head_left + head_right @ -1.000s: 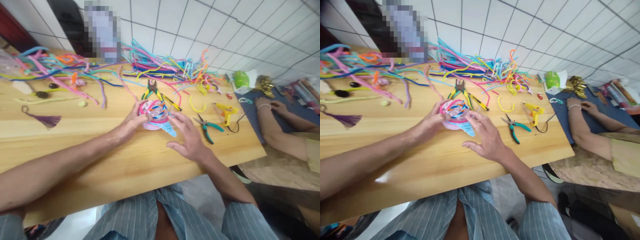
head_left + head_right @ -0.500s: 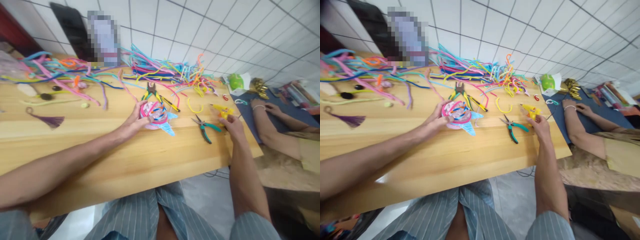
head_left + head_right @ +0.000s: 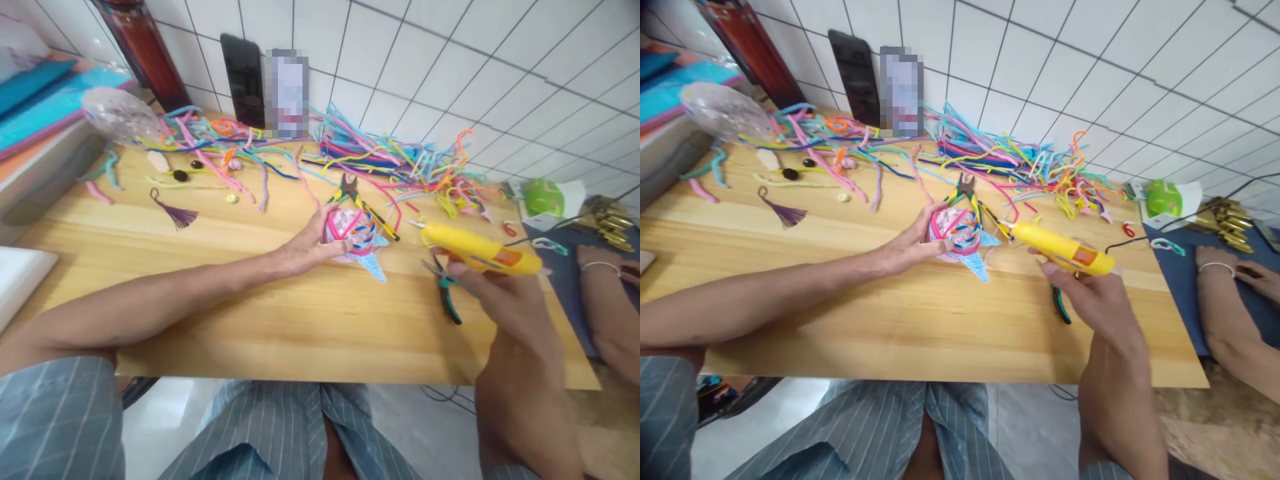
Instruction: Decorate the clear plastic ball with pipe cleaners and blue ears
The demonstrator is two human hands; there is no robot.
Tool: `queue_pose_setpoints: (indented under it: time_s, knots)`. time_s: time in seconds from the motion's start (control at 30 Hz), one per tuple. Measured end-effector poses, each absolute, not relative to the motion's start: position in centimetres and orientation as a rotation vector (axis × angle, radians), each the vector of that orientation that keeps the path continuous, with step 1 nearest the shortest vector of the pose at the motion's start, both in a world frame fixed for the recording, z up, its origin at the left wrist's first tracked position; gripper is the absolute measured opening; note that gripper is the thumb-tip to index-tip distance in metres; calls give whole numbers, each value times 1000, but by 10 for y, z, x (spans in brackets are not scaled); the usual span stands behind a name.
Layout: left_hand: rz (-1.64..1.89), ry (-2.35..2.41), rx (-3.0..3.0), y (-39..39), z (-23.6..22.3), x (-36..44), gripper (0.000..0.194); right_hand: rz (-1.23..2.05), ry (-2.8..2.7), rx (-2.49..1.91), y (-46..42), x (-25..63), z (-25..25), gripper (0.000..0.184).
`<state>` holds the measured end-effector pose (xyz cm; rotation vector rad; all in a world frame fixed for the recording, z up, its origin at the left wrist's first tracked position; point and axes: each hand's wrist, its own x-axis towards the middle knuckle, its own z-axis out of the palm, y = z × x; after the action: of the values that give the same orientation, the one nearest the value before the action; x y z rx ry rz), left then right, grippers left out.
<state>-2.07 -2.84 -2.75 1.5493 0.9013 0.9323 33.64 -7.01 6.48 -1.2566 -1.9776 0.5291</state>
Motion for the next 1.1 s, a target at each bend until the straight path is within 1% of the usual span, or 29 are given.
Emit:
queue_pose_setpoints:
  time_s: [0.1,0.23,0.47,0.63,0.7,0.87,1.1]
  knots:
    - [999,927,1541,-32,-34,-21,113,408,-2237,-1126,-75,307,75,12]
    - [1075,956,1564,-35,-39,-21,105,315,-2336,-1072,-74,295,73,16]
    - [1069,947,1681,-36,-34,-23,100,343,-2365,-1081,-78,294,67,16]
    - [1046,961,1695,-38,-32,-23,105,314,-2413,-1080,-78,289,67,17]
    - [1048,951,1712,-38,-32,-23,104,303,-2413,-1066,-77,288,65,16]
    - [1067,948,1713,-38,-34,-21,98,346,-2386,-1078,-76,290,61,19]
    - [1060,952,1712,-37,-35,-19,98,401,-2361,-1086,-78,290,62,22]
